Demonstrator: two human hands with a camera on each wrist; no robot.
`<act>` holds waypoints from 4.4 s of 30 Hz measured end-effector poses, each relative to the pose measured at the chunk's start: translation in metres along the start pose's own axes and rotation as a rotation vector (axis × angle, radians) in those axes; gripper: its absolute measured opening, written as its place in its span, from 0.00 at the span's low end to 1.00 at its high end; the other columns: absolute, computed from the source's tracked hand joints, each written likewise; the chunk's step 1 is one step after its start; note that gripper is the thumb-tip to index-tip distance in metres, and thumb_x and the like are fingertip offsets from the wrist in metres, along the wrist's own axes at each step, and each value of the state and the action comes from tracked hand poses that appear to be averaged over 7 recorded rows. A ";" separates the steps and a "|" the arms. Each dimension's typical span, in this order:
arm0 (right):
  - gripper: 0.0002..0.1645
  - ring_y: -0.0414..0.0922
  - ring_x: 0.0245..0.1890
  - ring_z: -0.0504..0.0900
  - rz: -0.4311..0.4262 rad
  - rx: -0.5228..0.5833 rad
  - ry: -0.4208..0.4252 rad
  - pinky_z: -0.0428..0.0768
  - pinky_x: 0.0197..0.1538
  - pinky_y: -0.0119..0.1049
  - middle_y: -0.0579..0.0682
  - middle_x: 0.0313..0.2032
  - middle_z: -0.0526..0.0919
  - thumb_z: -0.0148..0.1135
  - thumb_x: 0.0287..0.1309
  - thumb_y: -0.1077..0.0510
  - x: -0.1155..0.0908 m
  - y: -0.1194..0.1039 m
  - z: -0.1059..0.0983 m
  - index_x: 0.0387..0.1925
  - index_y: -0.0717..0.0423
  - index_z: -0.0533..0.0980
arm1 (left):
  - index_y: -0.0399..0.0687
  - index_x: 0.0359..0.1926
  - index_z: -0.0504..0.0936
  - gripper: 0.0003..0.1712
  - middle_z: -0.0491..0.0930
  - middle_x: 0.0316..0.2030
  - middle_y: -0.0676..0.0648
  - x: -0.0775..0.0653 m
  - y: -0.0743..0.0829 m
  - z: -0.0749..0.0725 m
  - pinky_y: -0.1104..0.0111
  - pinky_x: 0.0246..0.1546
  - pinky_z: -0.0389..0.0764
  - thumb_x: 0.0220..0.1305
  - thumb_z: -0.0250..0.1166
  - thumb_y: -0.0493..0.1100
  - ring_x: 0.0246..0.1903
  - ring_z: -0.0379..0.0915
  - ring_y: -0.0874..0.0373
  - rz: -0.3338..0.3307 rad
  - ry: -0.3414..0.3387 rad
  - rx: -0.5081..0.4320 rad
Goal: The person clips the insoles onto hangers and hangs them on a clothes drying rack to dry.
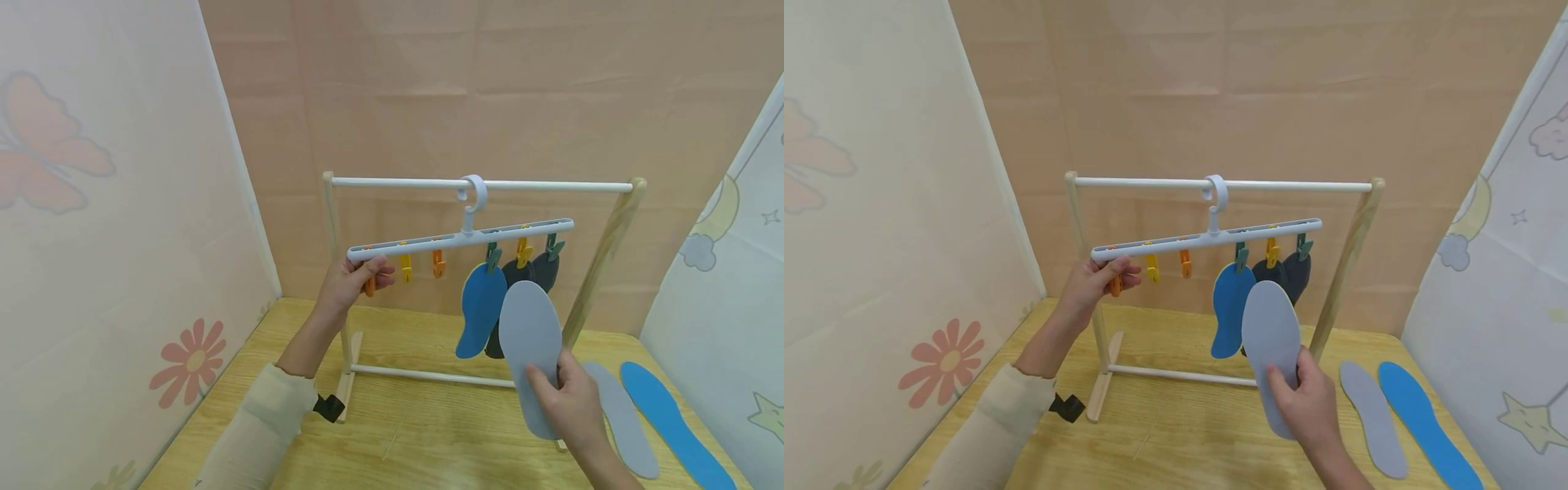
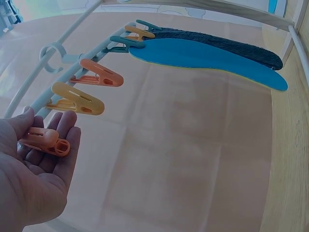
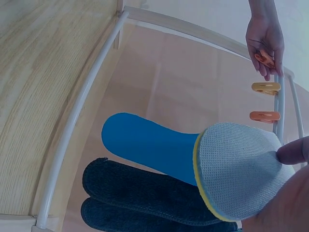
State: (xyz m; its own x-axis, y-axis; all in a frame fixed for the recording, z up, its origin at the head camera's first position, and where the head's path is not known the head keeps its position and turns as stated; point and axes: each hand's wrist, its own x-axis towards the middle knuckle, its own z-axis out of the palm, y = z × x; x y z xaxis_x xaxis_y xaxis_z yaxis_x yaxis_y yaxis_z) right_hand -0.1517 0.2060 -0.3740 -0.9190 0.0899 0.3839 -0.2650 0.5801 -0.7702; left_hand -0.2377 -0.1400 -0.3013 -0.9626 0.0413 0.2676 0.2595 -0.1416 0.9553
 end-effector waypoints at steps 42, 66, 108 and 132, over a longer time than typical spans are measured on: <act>0.21 0.51 0.43 0.87 -0.089 0.146 -0.131 0.84 0.38 0.42 0.61 0.47 0.87 0.65 0.61 0.67 -0.008 -0.028 0.049 0.55 0.62 0.77 | 0.42 0.48 0.82 0.10 0.89 0.34 0.49 0.002 -0.002 0.001 0.59 0.49 0.84 0.73 0.64 0.43 0.33 0.88 0.58 0.008 0.001 -0.018; 0.23 0.53 0.42 0.88 -0.103 0.186 -0.184 0.85 0.36 0.46 0.62 0.47 0.87 0.66 0.59 0.65 -0.011 -0.040 0.067 0.57 0.60 0.77 | 0.41 0.47 0.83 0.10 0.89 0.35 0.46 0.002 -0.002 0.001 0.60 0.50 0.84 0.72 0.65 0.44 0.33 0.88 0.57 0.004 0.007 -0.004; 0.10 0.44 0.37 0.86 -0.101 0.164 -0.270 0.82 0.38 0.41 0.49 0.35 0.86 0.66 0.58 0.64 -0.011 -0.052 0.096 0.42 0.54 0.78 | 0.42 0.48 0.82 0.12 0.89 0.37 0.45 0.000 -0.001 0.002 0.58 0.51 0.84 0.72 0.65 0.45 0.35 0.88 0.55 -0.007 0.014 0.006; 0.08 0.42 0.35 0.85 -0.164 0.145 -0.309 0.81 0.37 0.40 0.44 0.34 0.86 0.65 0.57 0.65 -0.007 -0.056 0.118 0.35 0.50 0.76 | 0.38 0.54 0.80 0.16 0.89 0.36 0.48 0.001 -0.003 0.001 0.58 0.49 0.84 0.73 0.64 0.44 0.35 0.88 0.57 0.033 -0.013 0.017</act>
State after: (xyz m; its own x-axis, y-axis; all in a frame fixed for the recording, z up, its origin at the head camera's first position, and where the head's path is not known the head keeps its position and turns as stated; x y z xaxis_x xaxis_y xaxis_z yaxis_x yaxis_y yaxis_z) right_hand -0.1651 0.0773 -0.3942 -0.8998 -0.2562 0.3531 -0.4340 0.4441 -0.7838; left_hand -0.2391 -0.1384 -0.3037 -0.9523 0.0501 0.3009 0.2928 -0.1262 0.9478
